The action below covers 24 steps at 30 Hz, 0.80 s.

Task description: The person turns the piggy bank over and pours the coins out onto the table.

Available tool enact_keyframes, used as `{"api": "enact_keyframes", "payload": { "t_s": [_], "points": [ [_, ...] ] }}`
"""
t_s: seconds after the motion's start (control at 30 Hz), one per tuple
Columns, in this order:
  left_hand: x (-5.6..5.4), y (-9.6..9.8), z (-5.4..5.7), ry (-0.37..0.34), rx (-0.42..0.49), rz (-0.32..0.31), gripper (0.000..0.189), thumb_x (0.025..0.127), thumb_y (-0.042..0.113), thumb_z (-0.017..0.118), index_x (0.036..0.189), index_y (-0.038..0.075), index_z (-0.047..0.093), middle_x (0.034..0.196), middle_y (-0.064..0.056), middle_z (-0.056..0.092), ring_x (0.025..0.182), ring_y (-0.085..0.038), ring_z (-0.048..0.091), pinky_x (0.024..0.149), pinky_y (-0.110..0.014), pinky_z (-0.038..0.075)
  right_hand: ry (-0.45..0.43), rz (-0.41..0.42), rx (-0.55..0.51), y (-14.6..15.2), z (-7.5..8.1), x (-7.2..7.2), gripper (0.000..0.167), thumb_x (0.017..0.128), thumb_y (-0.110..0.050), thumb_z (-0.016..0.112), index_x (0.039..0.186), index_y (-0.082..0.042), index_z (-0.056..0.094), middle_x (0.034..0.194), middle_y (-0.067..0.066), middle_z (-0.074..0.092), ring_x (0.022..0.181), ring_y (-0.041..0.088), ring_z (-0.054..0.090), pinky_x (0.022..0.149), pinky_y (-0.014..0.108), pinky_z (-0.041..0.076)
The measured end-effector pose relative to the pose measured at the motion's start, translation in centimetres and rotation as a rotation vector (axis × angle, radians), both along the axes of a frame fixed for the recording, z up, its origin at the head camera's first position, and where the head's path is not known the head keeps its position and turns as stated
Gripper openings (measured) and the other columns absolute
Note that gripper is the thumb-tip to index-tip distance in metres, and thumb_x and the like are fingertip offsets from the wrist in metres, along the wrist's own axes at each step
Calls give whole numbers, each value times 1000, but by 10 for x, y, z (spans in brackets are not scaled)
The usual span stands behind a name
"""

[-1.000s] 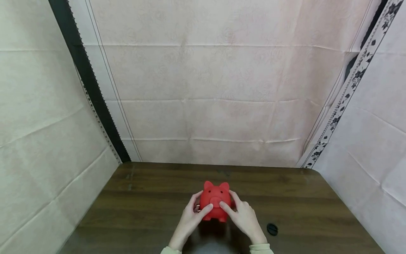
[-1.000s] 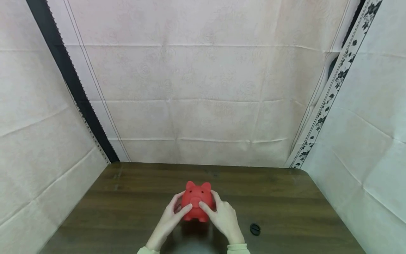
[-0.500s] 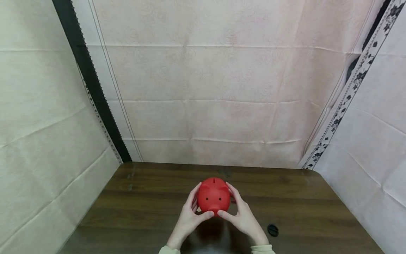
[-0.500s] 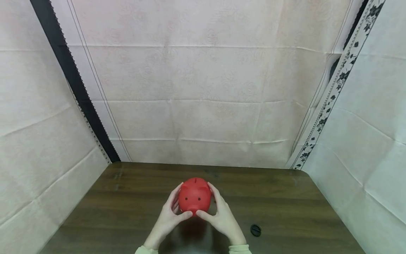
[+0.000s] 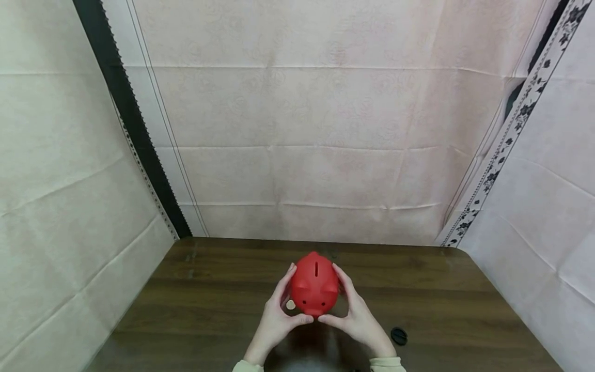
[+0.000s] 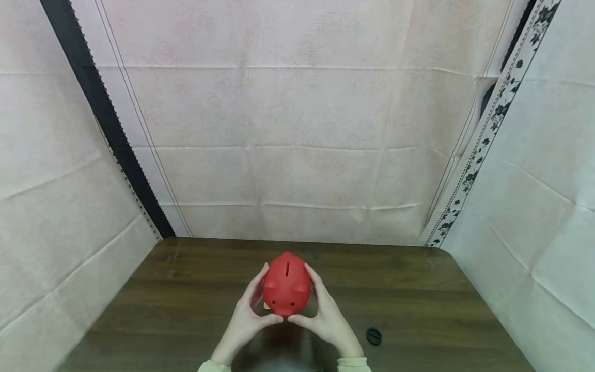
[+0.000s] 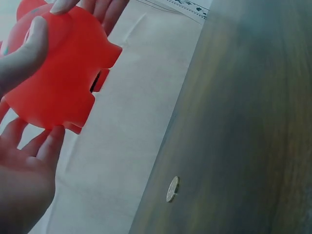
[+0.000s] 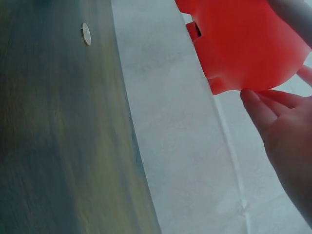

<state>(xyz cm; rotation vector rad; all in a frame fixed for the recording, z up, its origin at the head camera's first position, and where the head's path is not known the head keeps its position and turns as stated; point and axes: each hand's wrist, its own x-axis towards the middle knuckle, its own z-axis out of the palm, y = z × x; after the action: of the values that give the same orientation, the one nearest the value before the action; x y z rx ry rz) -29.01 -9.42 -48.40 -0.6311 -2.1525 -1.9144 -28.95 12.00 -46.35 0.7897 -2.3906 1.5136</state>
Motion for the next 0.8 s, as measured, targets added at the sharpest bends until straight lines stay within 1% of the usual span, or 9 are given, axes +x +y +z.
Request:
{"api": "enact_keyframes", "payload": {
  "t_s": [0.03, 0.1, 0.17, 0.3, 0.43, 0.53, 0.63, 0.8],
  "points": [
    [0, 0, -1, 20, -5, 9, 98, 68, 16, 88, 150, 27, 34, 160, -4, 29, 134, 2, 44, 105, -21, 43, 30, 16, -10, 0, -1, -1, 104, 73, -28, 85, 154, -23, 20, 153, 6, 37, 133, 5, 44, 103, 24, 46],
    [0, 1, -2, 65, -5, 14, 98, 67, 17, 88, 150, 23, 34, 160, -7, 29, 135, 0, 43, 105, -21, 42, 80, 47, -37, 1, -3, -2, 104, 73, -26, 85, 154, -18, 19, 153, 9, 36, 134, -1, 40, 103, 19, 44],
    [-1, 2, -3, 98, 4, 17, 99, 66, 16, 88, 150, 20, 35, 160, -12, 28, 135, 1, 43, 106, -21, 42, 121, 67, -58, 1, -5, -4, 104, 73, -24, 84, 154, -14, 19, 153, 12, 36, 133, -4, 39, 103, 16, 43],
    [1, 4, -1, 97, 14, 28, 100, 65, 16, 88, 150, 22, 34, 160, -8, 29, 135, 5, 40, 106, -19, 41, 151, 79, -71, 1, -5, -4, 104, 73, -20, 84, 154, -11, 19, 153, 13, 36, 134, -4, 38, 104, 15, 41],
    [3, 6, 1, 43, 9, 41, 106, 65, 15, 88, 152, 26, 28, 158, 1, 33, 136, 5, 39, 107, -19, 40, 160, 75, -71, 1, -4, -4, 109, 72, -14, 85, 154, -10, 13, 155, 15, 31, 138, -5, 33, 105, 13, 37],
    [4, 7, 2, 18, 9, 51, 108, 66, 13, 88, 152, 28, 25, 156, 2, 35, 136, 5, 39, 107, -21, 40, 153, 78, -72, 0, -4, -3, 112, 72, -10, 85, 155, -10, 9, 157, 16, 25, 140, -7, 28, 107, 12, 34],
    [5, 8, 3, 28, 9, 52, 106, 67, 10, 87, 152, 28, 26, 158, 2, 31, 136, 8, 37, 106, -21, 41, 153, 82, -69, -1, -3, -3, 113, 71, -8, 85, 155, -10, 9, 157, 14, 25, 140, -5, 29, 107, 13, 34],
    [5, 10, 3, 55, 14, 40, 104, 68, 9, 86, 152, 24, 27, 161, 1, 26, 137, 8, 35, 107, -21, 40, 178, 101, -66, 0, -3, -4, 110, 72, -8, 84, 154, -8, 10, 156, 14, 28, 140, 0, 32, 108, 15, 36]
  ]
}}
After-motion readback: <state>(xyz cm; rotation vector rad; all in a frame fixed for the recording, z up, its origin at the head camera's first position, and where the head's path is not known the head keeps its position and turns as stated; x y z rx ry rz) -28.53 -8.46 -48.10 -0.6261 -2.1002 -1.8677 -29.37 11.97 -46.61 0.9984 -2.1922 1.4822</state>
